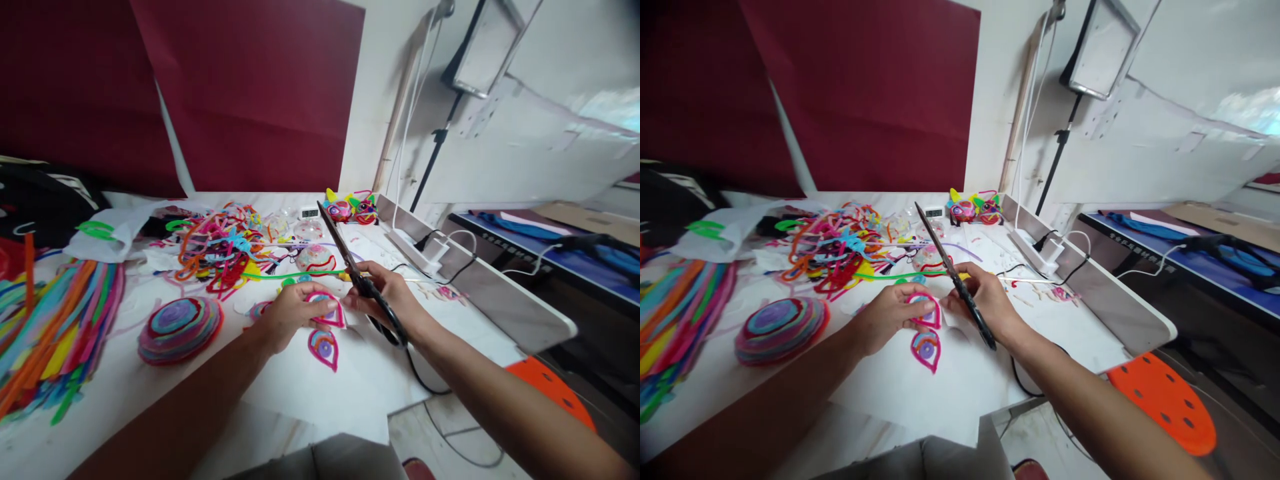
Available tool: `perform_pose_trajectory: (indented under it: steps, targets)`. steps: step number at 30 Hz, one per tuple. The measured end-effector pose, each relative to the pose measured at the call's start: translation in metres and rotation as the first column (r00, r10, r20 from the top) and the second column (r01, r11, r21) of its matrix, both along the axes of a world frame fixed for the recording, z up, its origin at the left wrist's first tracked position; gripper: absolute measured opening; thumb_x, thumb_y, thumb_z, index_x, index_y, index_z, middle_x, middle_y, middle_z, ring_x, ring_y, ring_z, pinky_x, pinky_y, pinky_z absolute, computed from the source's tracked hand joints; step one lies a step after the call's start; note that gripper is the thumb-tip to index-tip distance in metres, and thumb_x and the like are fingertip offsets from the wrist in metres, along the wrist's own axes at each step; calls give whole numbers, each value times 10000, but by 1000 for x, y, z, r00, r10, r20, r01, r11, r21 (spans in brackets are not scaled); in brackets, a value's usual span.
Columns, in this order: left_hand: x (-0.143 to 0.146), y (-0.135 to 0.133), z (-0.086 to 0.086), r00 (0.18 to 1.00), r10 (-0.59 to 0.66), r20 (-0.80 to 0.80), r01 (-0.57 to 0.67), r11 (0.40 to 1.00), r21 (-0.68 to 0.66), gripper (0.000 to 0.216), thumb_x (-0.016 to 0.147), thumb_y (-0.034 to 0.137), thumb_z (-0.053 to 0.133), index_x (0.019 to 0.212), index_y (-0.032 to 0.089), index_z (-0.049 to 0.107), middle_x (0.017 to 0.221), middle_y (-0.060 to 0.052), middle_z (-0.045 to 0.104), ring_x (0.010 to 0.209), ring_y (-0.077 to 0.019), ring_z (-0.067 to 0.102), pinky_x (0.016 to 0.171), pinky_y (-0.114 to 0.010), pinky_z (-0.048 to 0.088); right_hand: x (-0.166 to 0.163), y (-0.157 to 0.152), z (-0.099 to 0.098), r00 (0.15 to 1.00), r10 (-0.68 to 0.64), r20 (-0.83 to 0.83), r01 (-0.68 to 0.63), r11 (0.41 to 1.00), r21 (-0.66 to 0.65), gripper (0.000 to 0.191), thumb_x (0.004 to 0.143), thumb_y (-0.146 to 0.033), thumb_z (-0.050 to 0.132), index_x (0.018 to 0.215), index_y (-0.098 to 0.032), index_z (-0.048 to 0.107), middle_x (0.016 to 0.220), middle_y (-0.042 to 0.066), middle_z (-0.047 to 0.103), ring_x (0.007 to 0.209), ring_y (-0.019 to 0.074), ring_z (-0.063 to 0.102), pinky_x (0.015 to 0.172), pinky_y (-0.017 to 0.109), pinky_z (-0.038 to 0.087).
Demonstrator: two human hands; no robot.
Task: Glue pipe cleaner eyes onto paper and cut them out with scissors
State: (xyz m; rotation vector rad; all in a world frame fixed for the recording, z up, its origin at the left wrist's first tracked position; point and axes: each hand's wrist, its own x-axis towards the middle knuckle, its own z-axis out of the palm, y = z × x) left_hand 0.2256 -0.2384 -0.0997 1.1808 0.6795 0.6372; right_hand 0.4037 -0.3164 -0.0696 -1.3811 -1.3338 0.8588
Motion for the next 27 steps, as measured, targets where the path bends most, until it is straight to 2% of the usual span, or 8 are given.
perform_pose_trajectory:
  steps: [4, 6, 8, 12, 16, 19, 27]
  targets:
    - [-3, 5, -4, 998, 43, 38, -43, 999, 6, 411, 539, 349, 919, 789, 123, 683, 711, -31, 671, 620, -156, 660, 575, -286, 592, 11, -14, -1, 995, -49, 83, 49, 999, -6, 484, 674, -386, 818, 1056, -194, 591, 680, -39, 593, 544, 129, 498, 494, 237, 384]
    - [-3, 7, -5, 997, 53, 55, -54, 999, 9, 417, 532, 360, 920, 781, 123, 684, 716, -29, 669, 640, -171, 674, 584, -291, 595, 19, -31, -3, 991, -48, 124, 51, 999, -20, 462, 687, -381, 815, 1051, -194, 602, 679, -38, 564, 536, 125, 455, 486, 241, 355]
    - [-2, 7, -5, 996, 65, 66, -66, 998, 9, 415, 530, 367, 920, 771, 123, 688, 716, -28, 668, 646, -176, 679, 587, -291, 596, 29, -52, -7, 985, -53, 161, 57, 998, -21, 436, 689, -358, 818, 1037, -200, 610, 703, -27, 551, 603, 143, 464, 543, 255, 363]
    - [0, 6, -9, 993, 92, 75, -92, 996, 3, 387, 546, 344, 915, 774, 122, 696, 707, -29, 669, 649, -172, 673, 598, -296, 600, 50, -95, -19, 938, 53, 344, 1, 988, -155, 350, 791, -362, 735, 1087, -231, 604, 735, -12, 546, 643, 174, 481, 567, 278, 364]
    - [3, 1, -10, 991, 98, 90, -97, 995, -10, 374, 542, 330, 915, 768, 131, 694, 691, -18, 667, 640, -162, 660, 604, -299, 601, 66, -126, -32, 875, 103, 473, 2, 976, -217, 404, 807, -392, 706, 1170, -269, 575, 813, 10, 597, 651, 192, 499, 543, 274, 379]
    - [5, -3, -8, 992, 80, 97, -79, 997, -18, 365, 544, 320, 913, 765, 127, 698, 653, -20, 665, 611, -156, 650, 595, -287, 589, 70, -141, -36, 868, 151, 473, -5, 955, -296, 446, 808, -429, 694, 1208, -299, 545, 871, 18, 610, 665, 202, 509, 555, 277, 382]
    - [6, -15, -4, 994, 34, 100, -31, 999, -34, 369, 514, 317, 925, 743, 124, 710, 645, -30, 687, 581, -150, 655, 561, -239, 553, 56, -151, -24, 884, 195, 424, -15, 920, -392, 432, 840, -526, 656, 1190, -311, 521, 719, -35, 478, 602, 165, 385, 542, 278, 281]
